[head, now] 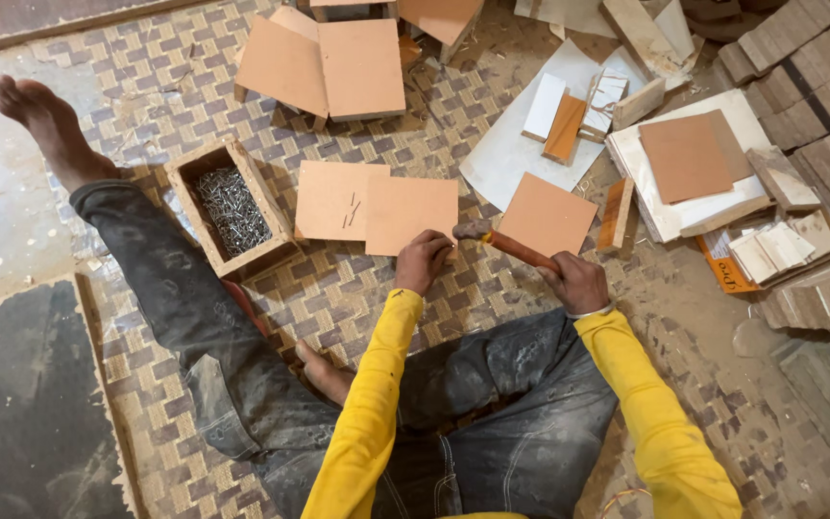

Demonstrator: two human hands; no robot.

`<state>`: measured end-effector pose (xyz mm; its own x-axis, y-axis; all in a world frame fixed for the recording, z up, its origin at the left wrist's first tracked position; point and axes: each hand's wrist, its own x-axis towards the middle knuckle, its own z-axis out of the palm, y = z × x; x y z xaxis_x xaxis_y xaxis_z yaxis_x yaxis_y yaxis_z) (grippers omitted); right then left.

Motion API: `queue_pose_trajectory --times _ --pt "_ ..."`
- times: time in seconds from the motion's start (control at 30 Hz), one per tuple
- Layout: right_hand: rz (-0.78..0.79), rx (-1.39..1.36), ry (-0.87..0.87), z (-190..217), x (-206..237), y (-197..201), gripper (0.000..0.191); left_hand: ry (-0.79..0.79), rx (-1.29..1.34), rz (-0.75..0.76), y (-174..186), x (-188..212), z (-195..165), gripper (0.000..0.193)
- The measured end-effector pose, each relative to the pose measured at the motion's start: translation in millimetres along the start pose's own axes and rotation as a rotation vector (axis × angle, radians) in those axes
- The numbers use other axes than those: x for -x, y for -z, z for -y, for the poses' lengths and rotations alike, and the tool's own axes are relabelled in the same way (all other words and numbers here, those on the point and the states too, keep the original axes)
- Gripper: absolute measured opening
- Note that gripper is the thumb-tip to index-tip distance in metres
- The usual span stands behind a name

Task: The person sits on the floor and assembles small wooden boxes by nailing thin wooden panels together. They pick up nails, position the panels, and use a hammer to drive the nails, then place the finished boxes aside.

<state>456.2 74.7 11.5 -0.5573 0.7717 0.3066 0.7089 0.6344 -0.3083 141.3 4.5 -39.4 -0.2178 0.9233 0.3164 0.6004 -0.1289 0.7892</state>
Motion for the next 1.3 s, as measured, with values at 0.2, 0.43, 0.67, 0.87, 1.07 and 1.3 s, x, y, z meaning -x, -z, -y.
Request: queue_pose_trajectory --times 0.2,0.43,0.67,0.87,1.07,1.3 --pt "0.07 0.091 0.08 -1.6 3.3 1.3 0.032 0.054 -0.024 0.037 0.4 0.3 -0.7 0.015" --pt "-0.056 -0.05 0.039 2.2 4.3 0.2 0.031 0.051 -0.003 0.035 3.4 0.1 -2.7 0.015" --pt "0.026 0.119 0.049 8.7 2.1 3.6 0.033 0.235 0.04 0.173 2.6 -8.7 6.5 0.032" --pt "-0.134 -0.068 0.021 14.9 -7.8 4.5 0.04 0.143 -0.009 0.116 0.4 -13.6 10.2 0.036" --pt "0.002 0.083 0.139 21.3 -12.1 16.7 0.042 0.231 0.005 0.184 -1.1 -21.3 8.6 0.037" --pt "-0.029 0.065 0.079 26.1 -10.5 15.4 0.039 0.205 0.005 0.118 -0.9 -21.7 3.3 0.038"
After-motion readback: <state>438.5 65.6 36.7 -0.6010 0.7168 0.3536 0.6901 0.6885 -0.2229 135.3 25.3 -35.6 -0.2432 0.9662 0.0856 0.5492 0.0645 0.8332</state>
